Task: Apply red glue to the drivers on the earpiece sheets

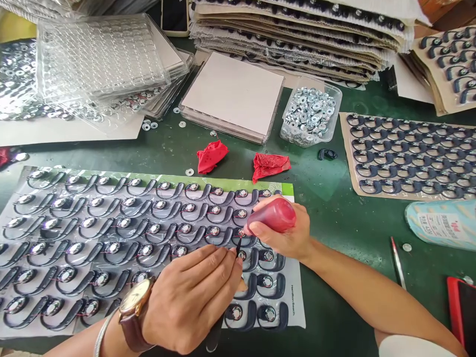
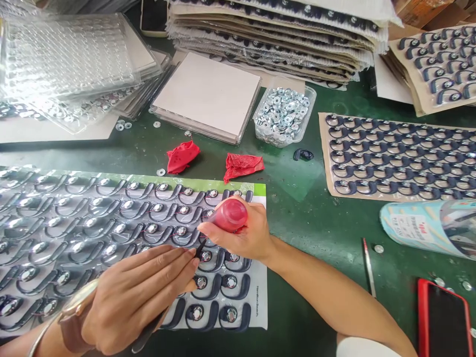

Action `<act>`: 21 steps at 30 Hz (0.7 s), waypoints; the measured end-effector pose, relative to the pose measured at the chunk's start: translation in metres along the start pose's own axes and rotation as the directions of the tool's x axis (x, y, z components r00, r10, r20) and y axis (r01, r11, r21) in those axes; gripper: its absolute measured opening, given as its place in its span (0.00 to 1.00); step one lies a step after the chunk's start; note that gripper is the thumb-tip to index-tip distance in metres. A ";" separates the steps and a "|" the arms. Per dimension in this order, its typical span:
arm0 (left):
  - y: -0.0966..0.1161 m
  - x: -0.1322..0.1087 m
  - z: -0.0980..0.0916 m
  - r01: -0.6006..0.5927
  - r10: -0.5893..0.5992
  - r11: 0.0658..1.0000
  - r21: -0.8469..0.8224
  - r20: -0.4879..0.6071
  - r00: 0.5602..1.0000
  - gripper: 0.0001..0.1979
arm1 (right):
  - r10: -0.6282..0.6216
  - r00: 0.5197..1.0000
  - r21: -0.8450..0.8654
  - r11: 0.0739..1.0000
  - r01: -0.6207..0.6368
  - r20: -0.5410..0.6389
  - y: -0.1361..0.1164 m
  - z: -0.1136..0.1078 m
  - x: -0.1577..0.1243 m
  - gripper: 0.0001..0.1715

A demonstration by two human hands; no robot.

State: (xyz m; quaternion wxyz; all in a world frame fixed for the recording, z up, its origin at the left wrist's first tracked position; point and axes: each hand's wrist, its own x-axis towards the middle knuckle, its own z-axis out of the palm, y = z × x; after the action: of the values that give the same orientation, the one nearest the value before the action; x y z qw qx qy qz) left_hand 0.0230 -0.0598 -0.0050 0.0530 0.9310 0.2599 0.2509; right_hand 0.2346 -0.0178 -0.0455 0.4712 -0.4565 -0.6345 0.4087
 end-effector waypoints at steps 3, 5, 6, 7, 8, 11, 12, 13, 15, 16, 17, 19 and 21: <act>0.000 0.000 0.000 0.007 -0.007 1.000 -0.014 -0.004 1.000 0.10 | -0.034 0.999 0.012 0.999 0.034 0.009 0.000 0.000 0.000 0.11; -0.001 0.000 0.001 0.009 -0.009 1.000 -0.022 -0.003 1.000 0.10 | -0.019 1.000 0.005 1.000 0.019 0.012 -0.001 0.001 0.000 0.11; -0.001 0.000 0.001 0.010 -0.010 1.000 -0.026 0.000 1.000 0.09 | 0.000 1.000 -0.001 1.000 0.000 0.005 -0.001 0.001 0.000 0.11; -0.001 0.000 0.001 0.012 -0.012 1.000 -0.029 0.000 1.000 0.09 | 0.020 1.000 -0.007 1.000 -0.020 -0.005 -0.001 0.001 0.000 0.11; 0.000 0.001 0.000 0.014 -0.014 0.999 -0.029 0.000 1.000 0.09 | 0.039 0.999 -0.012 0.999 -0.039 -0.016 0.000 0.001 0.000 0.11; 0.000 0.001 0.000 0.019 -0.019 0.999 -0.035 0.003 1.000 0.09 | 0.060 0.998 -0.016 0.998 -0.061 -0.024 0.001 0.001 0.000 0.11; 0.000 0.001 0.000 0.019 -0.019 0.999 -0.038 0.001 1.000 0.09 | 0.055 0.998 -0.010 0.998 -0.056 -0.022 0.001 0.001 0.000 0.10; 0.000 0.000 0.000 0.019 -0.019 0.999 -0.040 -0.006 1.000 0.10 | 0.045 0.999 0.002 0.999 -0.045 -0.024 0.001 0.001 -0.001 0.10; 0.001 -0.001 0.001 0.015 -0.016 0.999 -0.044 -0.014 1.000 0.10 | 0.023 0.999 0.027 0.999 -0.022 -0.044 0.001 0.001 -0.001 0.11; 0.001 -0.002 0.002 0.016 -0.017 0.999 -0.046 -0.014 1.000 0.10 | 0.019 0.998 0.032 0.999 -0.018 -0.062 0.001 0.001 -0.001 0.11; 0.001 -0.003 0.002 0.017 -0.018 0.999 -0.051 -0.011 1.000 0.10 | 0.022 0.997 0.029 0.999 -0.019 -0.077 0.001 0.001 0.000 0.11; 0.000 -0.004 0.004 0.027 -0.027 0.998 -0.062 -0.007 1.000 0.10 | 0.044 0.995 0.001 0.999 -0.044 -0.093 -0.001 0.001 0.000 0.11; 0.000 -0.006 0.005 0.038 -0.039 0.997 -0.073 -0.010 0.999 0.10 | 0.066 0.994 -0.038 0.997 -0.069 -0.084 -0.001 0.000 0.001 0.10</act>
State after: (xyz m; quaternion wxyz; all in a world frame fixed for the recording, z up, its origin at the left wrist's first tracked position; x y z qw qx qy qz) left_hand 0.0215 -0.0630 -0.0120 0.0902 0.9218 0.2689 0.2642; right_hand 0.2338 -0.0166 -0.0442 0.4736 -0.5037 -0.6069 0.3921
